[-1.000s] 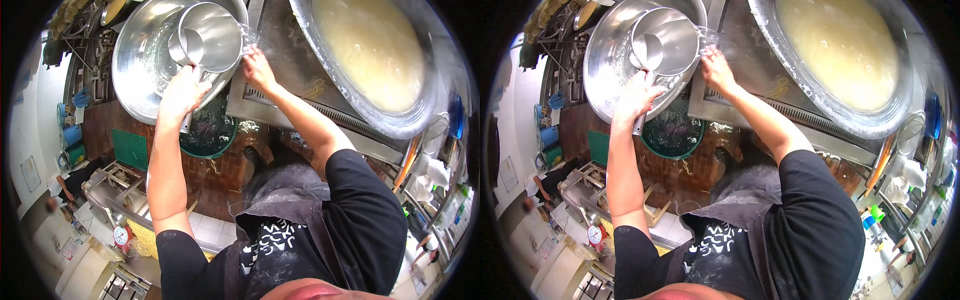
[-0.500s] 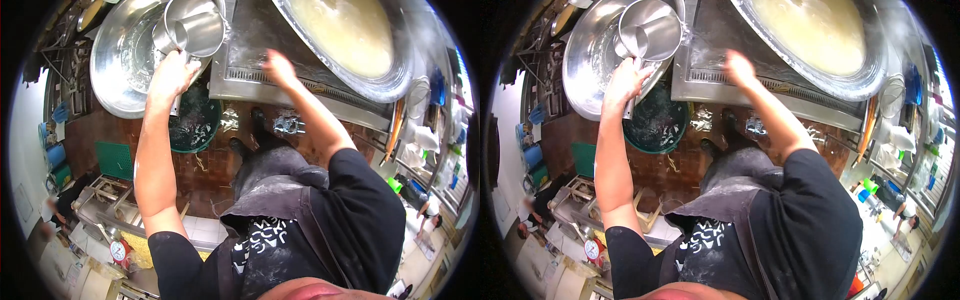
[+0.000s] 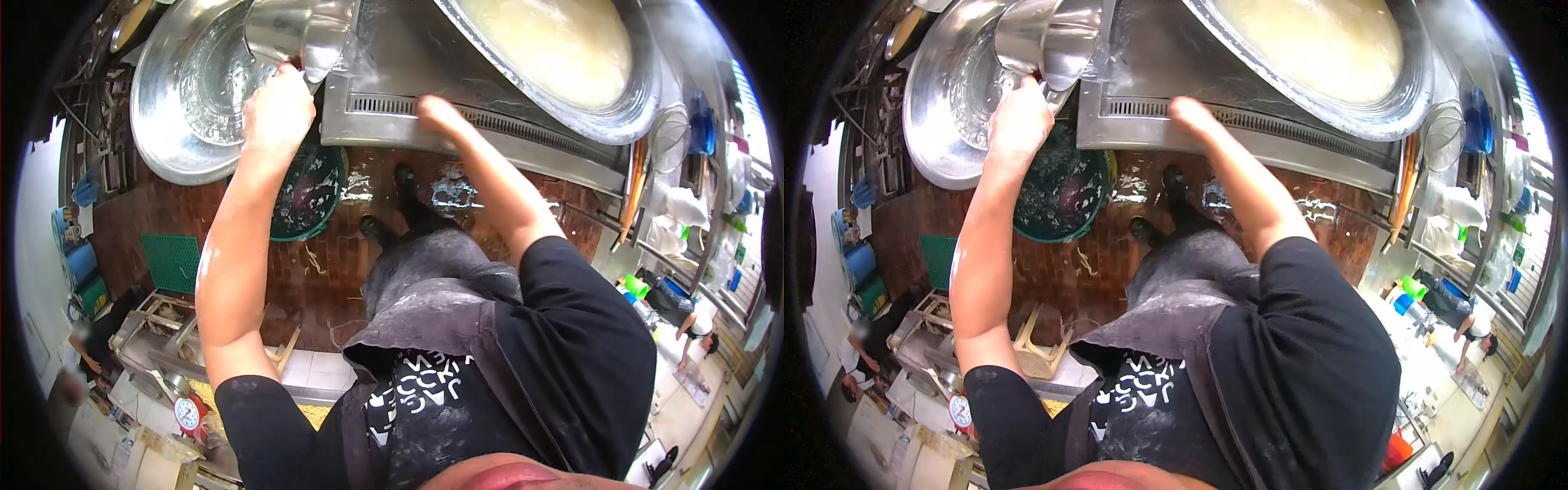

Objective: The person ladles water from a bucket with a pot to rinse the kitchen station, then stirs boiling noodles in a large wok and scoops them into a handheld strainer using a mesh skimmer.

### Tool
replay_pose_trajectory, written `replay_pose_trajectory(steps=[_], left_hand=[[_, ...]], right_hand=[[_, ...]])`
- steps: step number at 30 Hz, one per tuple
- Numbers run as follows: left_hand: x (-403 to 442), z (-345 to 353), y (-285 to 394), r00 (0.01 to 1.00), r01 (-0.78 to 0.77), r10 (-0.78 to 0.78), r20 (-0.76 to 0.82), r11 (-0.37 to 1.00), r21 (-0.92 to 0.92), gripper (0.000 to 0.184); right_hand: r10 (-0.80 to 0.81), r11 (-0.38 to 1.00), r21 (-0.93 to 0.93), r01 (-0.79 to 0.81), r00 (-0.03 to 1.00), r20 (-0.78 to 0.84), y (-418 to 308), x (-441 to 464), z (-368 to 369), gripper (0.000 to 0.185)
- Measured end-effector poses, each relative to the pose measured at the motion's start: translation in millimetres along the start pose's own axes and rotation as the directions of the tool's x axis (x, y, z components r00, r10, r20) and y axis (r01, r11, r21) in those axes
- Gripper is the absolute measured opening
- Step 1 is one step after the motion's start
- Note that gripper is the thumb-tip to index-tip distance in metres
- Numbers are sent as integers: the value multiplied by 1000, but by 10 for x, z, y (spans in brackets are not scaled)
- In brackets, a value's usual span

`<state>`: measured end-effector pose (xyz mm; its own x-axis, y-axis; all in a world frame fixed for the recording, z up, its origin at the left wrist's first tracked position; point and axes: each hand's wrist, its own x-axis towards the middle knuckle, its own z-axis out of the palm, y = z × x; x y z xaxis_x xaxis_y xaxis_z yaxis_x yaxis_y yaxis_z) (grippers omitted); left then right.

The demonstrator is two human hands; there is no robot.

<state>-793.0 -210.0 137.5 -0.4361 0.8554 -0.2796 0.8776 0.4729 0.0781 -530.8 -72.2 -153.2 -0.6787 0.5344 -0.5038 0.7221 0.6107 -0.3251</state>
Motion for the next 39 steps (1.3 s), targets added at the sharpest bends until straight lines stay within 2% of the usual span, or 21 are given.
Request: replay_pose_trajectory(steps=[1,3,5,6,7,8,10,13,16,17,19,21,23,25,26,27,29,30,32,33,39], left_hand=[[-20,-15,59,1000,-2,2,-9,1000,5,31],[-93,-78,141,999,16,-15,-31,1000,27,26],[-84,-20,47,996,-19,22,-85,999,38,23],[-105,-18,1,994,-23,25,-103,999,27,24],[-123,-24,-54,992,-28,29,-124,999,16,26],[-144,-17,-126,989,-30,27,-145,999,-15,28],[-209,47,-255,983,-34,19,-181,997,-76,31],[-346,111,-345,988,1,-25,-152,988,-154,28],[-506,227,-496,978,84,-134,-156,953,-292,33],[-591,221,-529,975,112,-167,-147,940,-323,33],[-839,250,-626,933,149,-271,-236,888,-434,32],[-1090,406,-904,897,160,-337,-285,850,-501,31],[-1467,314,-1041,865,247,-458,-204,743,-622,33],[-1847,510,-1295,809,215,-520,-275,696,-685,36],[-2047,570,-1361,759,303,-632,-154,552,-777,36],[-2219,640,-1414,696,373,-718,-22,388,-843,37],[-2530,1006,-1559,581,289,-812,-58,272,-918,35],[-2727,1199,-1695,528,399,-848,42,204,-894,38],[-3089,1558,-1849,459,325,-884,87,76,-943,34],[-3297,1718,-1924,431,289,-893,130,0,-957,34],[-4375,2253,-1941,228,266,-888,400,-338,-903,25]], right_hand=[[-182,958,182,222,959,-216,-221,132,95,22],[-49,874,473,111,989,-141,-624,-134,-443,22],[73,875,483,27,980,-187,-214,-317,-604,23],[22,1000,9,-22,997,-71,355,-217,-460,25],[183,980,81,-182,983,-3,624,-453,-541,27],[293,953,-78,-292,956,12,1026,-436,-373,28],[350,921,-219,-322,931,103,1241,-562,-318,30],[188,980,-110,-164,948,255,873,47,87,27],[59,996,-65,-54,995,80,-442,148,-253,23],[76,997,-3,-76,997,35,-638,294,-225,22],[-178,949,276,155,982,61,-874,456,-289,26],[-169,954,240,179,984,-63,-764,378,-342,25],[-23,981,186,53,987,-160,-546,131,-484,22],[72,997,-19,-72,997,27,0,18,-492,25],[179,984,6,-180,981,74,334,51,-313,33],[290,953,145,-267,941,-175,208,-109,-308,42],[231,950,247,-192,963,-138,-70,70,-295,51],[273,916,347,-202,947,-169,-472,107,-370,51],[182,879,471,-66,961,-206,-1009,329,-345,52],[13,944,316,99,942,-335,-1301,283,-363,55],[-47,974,203,101,966,-254,-1584,306,-268,70]])
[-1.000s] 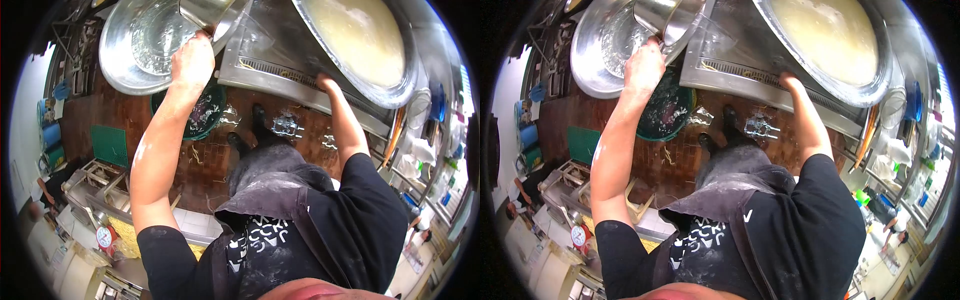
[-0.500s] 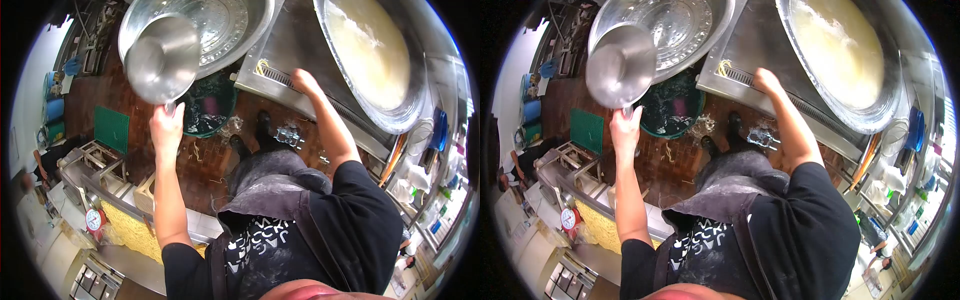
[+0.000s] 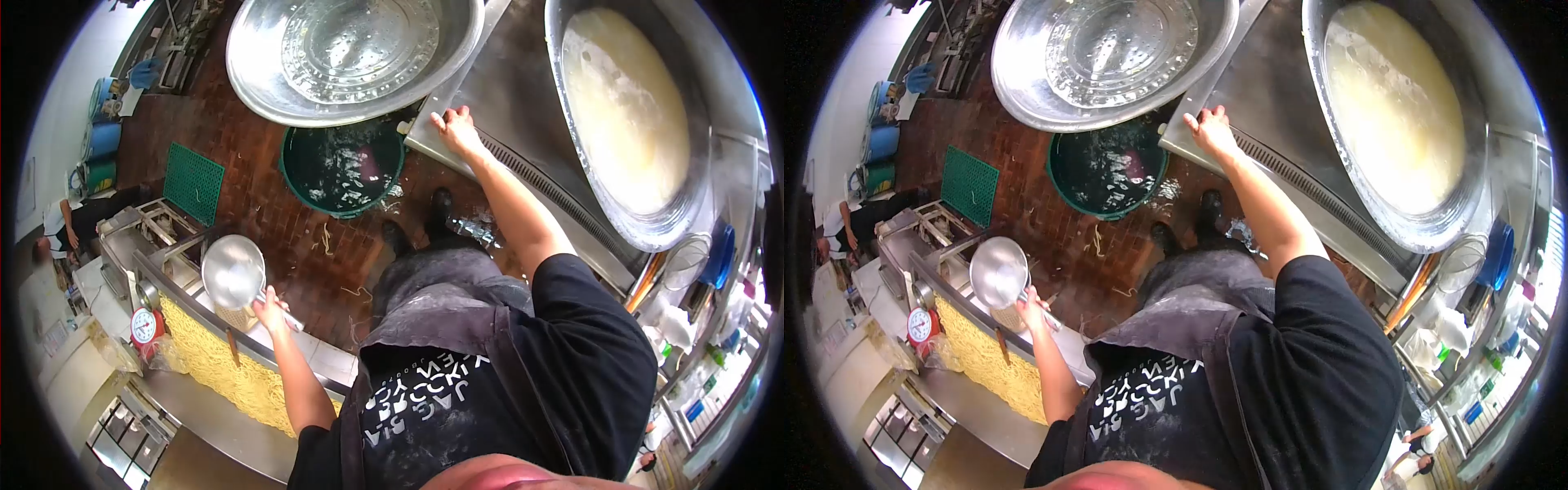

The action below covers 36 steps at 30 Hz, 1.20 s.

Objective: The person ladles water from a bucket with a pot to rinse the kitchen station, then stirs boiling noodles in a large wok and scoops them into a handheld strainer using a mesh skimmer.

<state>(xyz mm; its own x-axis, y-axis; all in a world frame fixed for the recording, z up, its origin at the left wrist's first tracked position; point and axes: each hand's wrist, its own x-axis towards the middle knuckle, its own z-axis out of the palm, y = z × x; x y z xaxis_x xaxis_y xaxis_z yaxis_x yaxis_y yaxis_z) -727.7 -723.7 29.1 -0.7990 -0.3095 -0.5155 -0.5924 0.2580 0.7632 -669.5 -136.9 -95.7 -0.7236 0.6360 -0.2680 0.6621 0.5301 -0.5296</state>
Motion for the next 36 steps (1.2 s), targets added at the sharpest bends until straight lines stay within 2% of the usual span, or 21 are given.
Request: replay_pose_trajectory(steps=[3,9,13,15,16,17,18,20,22,23,24,25,26,27,28,30,32,33,34,35,36], left_hand=[[-49,-251,-287,984,135,-146,-103,985,-110,23],[186,-404,-503,975,147,-160,-151,984,-98,22],[656,-432,-564,983,165,-172,-57,980,-109,24],[886,-449,-544,987,160,-159,19,978,-136,23],[948,-441,-517,987,162,-160,22,973,-166,21],[1029,-473,-489,985,172,-168,35,967,-186,19],[1099,-485,-473,982,187,-179,57,960,-206,18],[1266,-606,-546,977,206,-193,89,961,-182,17],[1345,-702,-627,976,202,-184,114,964,-173,17],[1353,-777,-688,976,198,-180,124,969,-149,17],[1407,-831,-743,977,188,-171,129,973,-134,17],[1427,-877,-780,975,202,-185,122,969,-146,18],[1424,-925,-845,972,219,-202,122,964,-153,18],[1441,-965,-931,967,246,-230,108,953,-175,18],[1419,-1003,-996,969,241,-228,92,952,-190,18],[1324,-1080,-1044,974,227,-212,85,939,-259,18],[1250,-1147,-1096,965,264,-253,76,928,-261,17],[1255,-1187,-1108,959,283,-273,73,925,-254,17],[1289,-1224,-1148,962,273,-259,89,928,-254,17],[1329,-1237,-1218,963,266,-247,106,931,-252,17],[1374,-1226,-1296,964,259,-234,126,933,-249,17]], right_hand=[[-139,978,-150,144,989,44,18,-45,86,74],[-275,942,-218,255,959,-66,61,-70,164,65],[-145,989,-11,147,958,-249,-22,-170,9,40],[58,998,-2,-63,937,-344,-63,-187,-8,42],[63,998,21,-60,895,-442,-11,-154,41,43],[286,910,390,-143,897,-337,-155,-245,-146,42],[325,892,413,-183,895,-304,-6,-125,-156,43],[71,982,189,-2,929,-362,-321,-280,-263,45],[-65,991,94,92,963,-262,-861,-560,-65,48],[-54,929,361,83,994,-90,-1032,-699,287,48],[-124,970,200,136,990,-68,-1745,-1082,221,43],[-159,945,300,133,985,67,-1990,-1276,535,37],[-89,969,248,22,961,264,-2567,-1550,564,33],[-323,931,262,254,908,268,-2725,-1698,907,32],[-262,949,276,153,868,422,-2999,-1810,1210,33],[-518,854,258,452,694,500,-3681,-1804,1544,31],[-732,649,182,739,540,416,-4380,-1495,1688,22],[-829,324,-166,931,364,424,-4697,-1100,1813,16],[-912,258,-241,936,318,258,-4997,-615,1783,17],[-904,393,-196,898,416,95,-5293,-149,1578,25],[-713,687,-176,705,701,26,-5526,547,1665,35]])
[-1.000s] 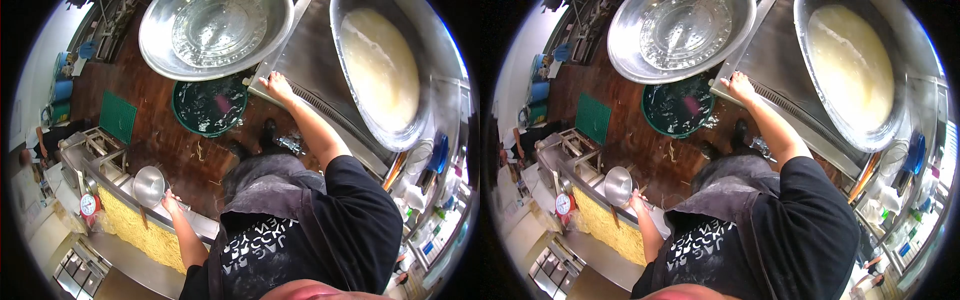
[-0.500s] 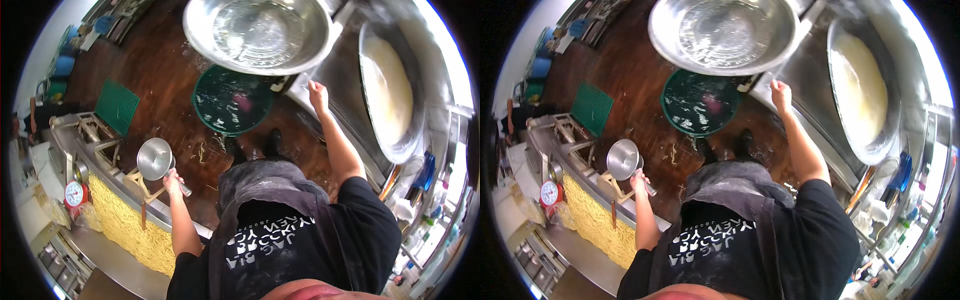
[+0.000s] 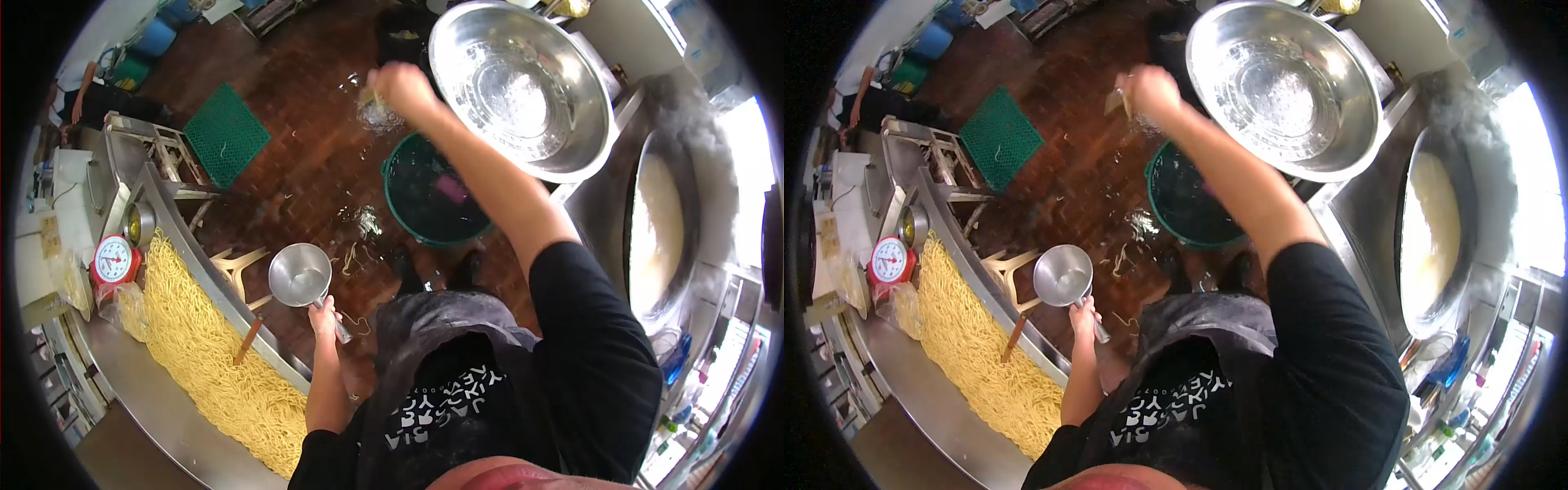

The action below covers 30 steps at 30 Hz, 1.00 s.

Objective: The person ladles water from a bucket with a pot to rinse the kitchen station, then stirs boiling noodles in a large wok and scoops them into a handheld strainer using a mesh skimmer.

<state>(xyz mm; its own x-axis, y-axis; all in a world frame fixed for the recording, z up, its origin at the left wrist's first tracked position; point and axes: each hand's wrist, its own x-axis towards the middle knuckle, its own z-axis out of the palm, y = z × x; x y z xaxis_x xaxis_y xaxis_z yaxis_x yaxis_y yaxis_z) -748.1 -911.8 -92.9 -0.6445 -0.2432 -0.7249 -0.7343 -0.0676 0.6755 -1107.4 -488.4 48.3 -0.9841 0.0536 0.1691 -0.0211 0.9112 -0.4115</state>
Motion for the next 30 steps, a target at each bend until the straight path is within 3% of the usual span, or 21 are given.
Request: replay_pose_trajectory(steps=[1,2,4,5,7,8,9,10,11,12,13,14,16,17,18,21,24,25,28,30], left_hand=[[111,7,-84,1000,-30,30,3,999,38,21],[136,56,-41,999,-22,19,33,996,86,22],[176,262,121,995,-12,-7,99,982,187,25],[211,396,176,985,-2,-24,173,989,146,26],[395,675,159,941,36,-89,327,986,165,25],[467,867,123,925,59,-124,360,981,185,27],[394,1129,217,922,-82,-87,378,909,410,30],[334,1379,334,911,-223,-58,409,765,604,33],[540,1572,102,874,-377,2,485,633,677,39],[491,1813,129,826,-478,42,563,582,658,37],[429,2062,177,768,-574,82,635,527,627,36],[470,2317,114,772,-585,40,634,435,685,32],[619,2763,-23,697,-698,49,715,271,662,33],[688,2987,-85,656,-747,53,752,188,638,33],[762,3216,-149,706,-696,-23,708,166,699,33],[779,3773,-273,803,-595,-34,594,-53,802,29],[829,4140,-573,837,-546,-72,542,-128,828,30],[1025,4216,-819,824,-567,-95,559,-111,816,31],[825,4433,-690,733,-624,-336,592,13,781,40],[995,4474,-715,666,-475,-479,572,320,820,46]], right_hand=[[87,975,-181,-126,974,-210,56,249,-336,45],[255,965,30,-262,900,-354,306,569,-324,50],[45,996,87,-4,879,-475,446,446,-712,50],[-77,978,125,169,842,-535,411,124,-927,45],[-30,993,84,79,884,-466,683,-733,-1040,32],[50,978,200,60,864,-501,962,-1220,-973,33],[148,980,194,-44,813,-563,1094,-1748,-1053,36],[205,968,15,-252,751,-628,1541,-2293,-942,39],[305,931,43,-362,708,-637,1850,-2808,-901,31],[340,798,-133,-588,620,-707,2296,-3365,-711,33],[400,725,-196,-661,635,-661,2570,-3796,-685,40],[520,626,-230,-745,619,-589,2822,-4180,-586,47],[595,545,-450,-708,704,-388,3133,-4677,-424,53],[657,570,-362,-738,674,-338,3107,-4673,-487,53],[677,556,-334,-761,648,-350,3069,-4635,-469,48],[611,535,-410,-739,674,-415,3030,-4545,-481,44],[605,561,-374,-738,674,-423,2990,-4554,-547,43],[603,567,-364,-739,673,-428,2999,-4562,-551,43],[604,579,-342,-740,671,-429,3012,-4557,-575,42],[632,570,-325,-755,655,-414,3014,-4557,-586,44]])
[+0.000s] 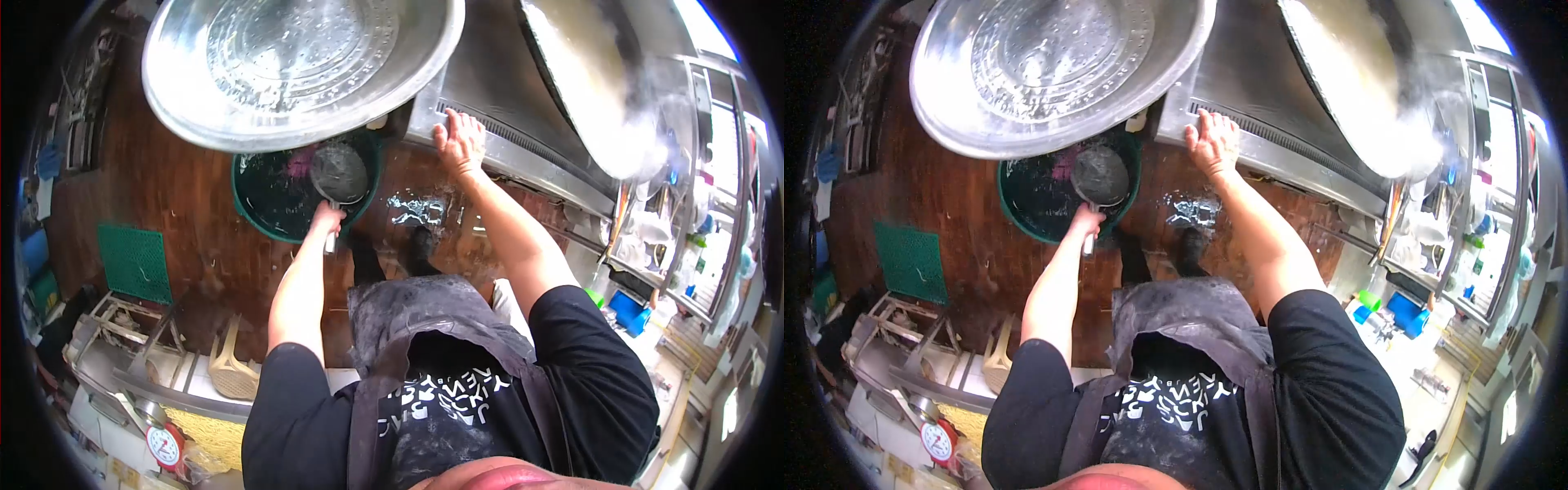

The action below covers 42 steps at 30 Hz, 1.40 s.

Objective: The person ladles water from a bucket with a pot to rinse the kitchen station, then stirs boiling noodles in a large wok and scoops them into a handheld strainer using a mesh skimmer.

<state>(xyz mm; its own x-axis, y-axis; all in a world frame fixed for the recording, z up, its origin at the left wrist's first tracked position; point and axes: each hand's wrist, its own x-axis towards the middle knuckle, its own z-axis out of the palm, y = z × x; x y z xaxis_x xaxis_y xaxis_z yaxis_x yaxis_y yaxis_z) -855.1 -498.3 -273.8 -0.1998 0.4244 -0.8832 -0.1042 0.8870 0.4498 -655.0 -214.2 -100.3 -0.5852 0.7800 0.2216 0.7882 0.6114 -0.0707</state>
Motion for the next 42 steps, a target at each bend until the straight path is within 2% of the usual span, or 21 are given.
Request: replay_pose_trajectory(steps=[2,6,9,12,13,16,18,20,22,24,25,28,29,32,35,36,38,39,42], left_hand=[[-394,-64,2,994,10,20,111,962,-271,45],[-1385,-82,-23,989,-105,144,36,851,-515,37],[-2320,-34,139,969,-236,243,-52,833,-501,32],[-3164,89,411,963,-270,235,-132,847,-458,27],[-3396,107,520,955,-296,259,-143,843,-450,27],[-3967,260,993,953,-294,234,-191,866,-405,28],[-4187,401,1351,953,-263,195,-231,912,-314,28],[-4270,514,1617,958,-228,178,-227,949,-218,25],[-4226,644,1799,952,-253,220,-211,956,-145,25],[-4168,794,1999,951,-236,210,-228,967,-94,27],[-4111,845,2062,946,-239,216,-240,968,-73,27],[-3945,1015,2293,923,-262,252,-291,965,5,26],[-3912,1088,2391,916,-252,259,-306,966,62,24],[-3803,1289,2667,891,-240,331,-311,924,297,27],[-3688,1577,2953,857,-241,435,-275,811,533,39],[-3418,1595,2898,785,-232,558,-269,667,708,38],[-3434,1814,3102,668,-318,744,-20,311,896,39],[-3310,1908,3167,686,-322,727,-24,333,886,37],[-3046,2230,3352,665,-337,745,50,239,911,30]], right_hand=[[18,1000,18,-18,1000,5,25,-15,1,46],[-9,998,64,12,999,-47,65,-26,-12,43],[17,995,101,-18,1000,6,34,-35,-113,44],[-87,980,167,108,988,-129,86,-42,-34,43],[-126,959,240,149,986,-106,93,-31,-19,46],[-430,778,415,471,882,-196,40,92,-45,44],[-586,681,424,597,792,-173,-74,125,-89,46],[-529,759,348,550,833,-163,-174,126,-35,53],[-537,817,214,535,842,-52,-143,160,53,58],[-403,889,263,376,914,56,-112,178,-39,61],[-368,869,322,375,926,-84,-72,100,-60,63],[-148,820,565,87,987,63,-23,119,131,64],[-200,871,467,149,978,62,40,126,57,64],[-134,845,533,-36,952,277,362,5,-495,65],[-77,959,275,71,997,13,662,-292,-151,66],[-58,957,284,58,998,-10,788,-348,-120,67],[-10,953,300,26,999,-53,1026,-499,-263,69],[-8,969,248,-2,999,39,1162,-547,-340,69],[138,963,224,-148,989,56,1631,-779,-332,68]])
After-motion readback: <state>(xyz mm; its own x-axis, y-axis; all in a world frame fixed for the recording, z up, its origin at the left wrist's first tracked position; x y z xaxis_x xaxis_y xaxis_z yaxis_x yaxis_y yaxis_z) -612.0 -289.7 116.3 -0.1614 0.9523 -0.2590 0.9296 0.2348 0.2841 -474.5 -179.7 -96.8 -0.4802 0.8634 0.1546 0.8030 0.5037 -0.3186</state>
